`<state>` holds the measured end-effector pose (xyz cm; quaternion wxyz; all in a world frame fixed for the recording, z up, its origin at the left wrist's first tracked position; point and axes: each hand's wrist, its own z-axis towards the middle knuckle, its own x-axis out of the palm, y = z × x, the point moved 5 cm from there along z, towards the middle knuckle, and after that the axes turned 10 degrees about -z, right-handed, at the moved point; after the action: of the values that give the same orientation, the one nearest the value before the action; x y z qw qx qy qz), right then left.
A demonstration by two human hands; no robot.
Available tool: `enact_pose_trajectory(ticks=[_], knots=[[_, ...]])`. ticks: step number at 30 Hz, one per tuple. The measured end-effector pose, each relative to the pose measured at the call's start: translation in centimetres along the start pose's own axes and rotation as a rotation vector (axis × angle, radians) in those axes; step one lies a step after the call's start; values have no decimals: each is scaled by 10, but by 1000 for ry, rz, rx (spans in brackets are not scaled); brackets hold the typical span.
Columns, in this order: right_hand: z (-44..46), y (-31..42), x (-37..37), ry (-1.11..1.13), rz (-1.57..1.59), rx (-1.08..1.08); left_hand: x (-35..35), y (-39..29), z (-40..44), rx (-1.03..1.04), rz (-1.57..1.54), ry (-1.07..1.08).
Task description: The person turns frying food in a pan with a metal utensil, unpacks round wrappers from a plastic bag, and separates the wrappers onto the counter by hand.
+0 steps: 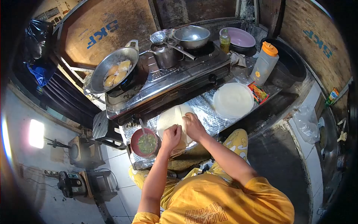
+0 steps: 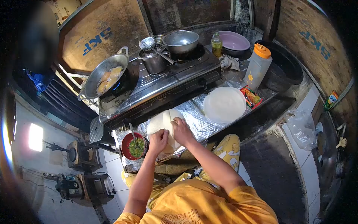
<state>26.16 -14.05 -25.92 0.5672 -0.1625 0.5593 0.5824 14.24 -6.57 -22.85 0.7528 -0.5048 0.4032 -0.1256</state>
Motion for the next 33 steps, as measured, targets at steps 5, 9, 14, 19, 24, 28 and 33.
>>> enact_pose_trajectory(ticks=[5,9,14,19,24,28,33], knots=[[14,4,-5,149,-108,-89,2,14,2,-96,28,-10],[16,9,-6,255,-96,-99,18,68,42,-276,-219,-13],[16,2,-12,138,2,11,17,54,79,-464,19,-88],[24,-12,-7,152,157,117,28,56,88,-273,203,59],[48,-18,11,112,111,2,6,27,44,-232,175,-228],[49,-9,23,167,7,-84,-6,30,12,-264,135,-377],[44,-2,31,161,-120,-126,-17,37,-33,-273,-3,-534]])
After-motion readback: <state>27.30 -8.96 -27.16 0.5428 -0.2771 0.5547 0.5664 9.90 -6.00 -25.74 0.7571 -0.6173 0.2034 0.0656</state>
